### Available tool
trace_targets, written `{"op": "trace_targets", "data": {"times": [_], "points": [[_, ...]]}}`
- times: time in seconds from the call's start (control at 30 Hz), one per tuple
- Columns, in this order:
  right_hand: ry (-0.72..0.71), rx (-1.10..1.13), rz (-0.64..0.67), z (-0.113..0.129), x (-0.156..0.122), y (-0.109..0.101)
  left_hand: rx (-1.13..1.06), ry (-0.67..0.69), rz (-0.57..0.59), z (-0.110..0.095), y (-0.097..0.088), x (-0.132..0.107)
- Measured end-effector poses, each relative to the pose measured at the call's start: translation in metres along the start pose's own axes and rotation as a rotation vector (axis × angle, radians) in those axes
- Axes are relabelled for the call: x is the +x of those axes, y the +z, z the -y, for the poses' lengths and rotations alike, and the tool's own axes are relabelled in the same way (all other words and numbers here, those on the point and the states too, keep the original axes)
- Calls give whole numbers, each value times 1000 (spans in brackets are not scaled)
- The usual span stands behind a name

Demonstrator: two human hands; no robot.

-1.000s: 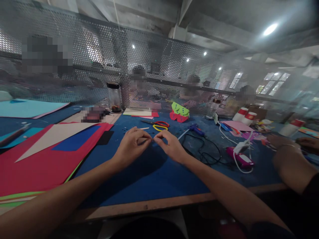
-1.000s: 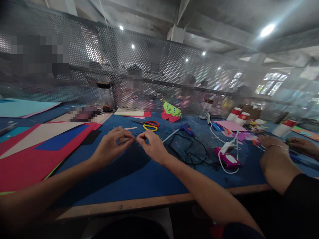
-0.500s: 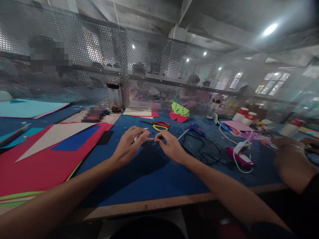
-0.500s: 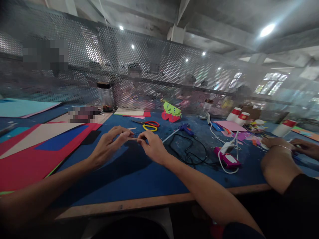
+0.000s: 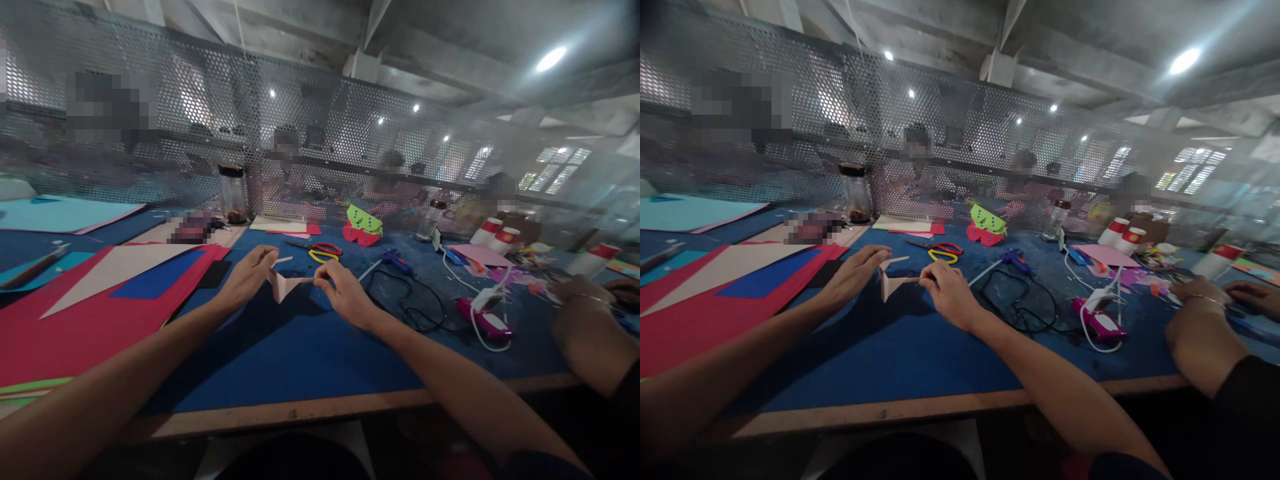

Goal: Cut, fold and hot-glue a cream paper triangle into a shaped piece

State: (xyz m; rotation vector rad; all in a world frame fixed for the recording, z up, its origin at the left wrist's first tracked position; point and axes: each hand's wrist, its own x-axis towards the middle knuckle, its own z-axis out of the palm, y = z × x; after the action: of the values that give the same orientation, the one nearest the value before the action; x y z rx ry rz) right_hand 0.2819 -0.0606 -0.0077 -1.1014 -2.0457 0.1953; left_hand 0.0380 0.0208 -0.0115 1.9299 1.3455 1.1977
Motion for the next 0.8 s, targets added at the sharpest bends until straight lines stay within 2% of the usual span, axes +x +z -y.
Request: {"op": "trace_targets", "data": {"times": [0.27, 0.4, 0.63, 0.8], "points": [[-24, -27, 32, -2, 0, 0, -26, -68, -10, 12, 0, 6], [-45, -27, 41, -2, 1, -1, -63, -49, -10, 14, 1, 6], [-56, -50, 68, -3, 1, -2, -67, -14, -29, 6, -2, 4], [-62, 6, 146, -8, 1, 0, -58, 17, -58, -1, -5, 1]]}}
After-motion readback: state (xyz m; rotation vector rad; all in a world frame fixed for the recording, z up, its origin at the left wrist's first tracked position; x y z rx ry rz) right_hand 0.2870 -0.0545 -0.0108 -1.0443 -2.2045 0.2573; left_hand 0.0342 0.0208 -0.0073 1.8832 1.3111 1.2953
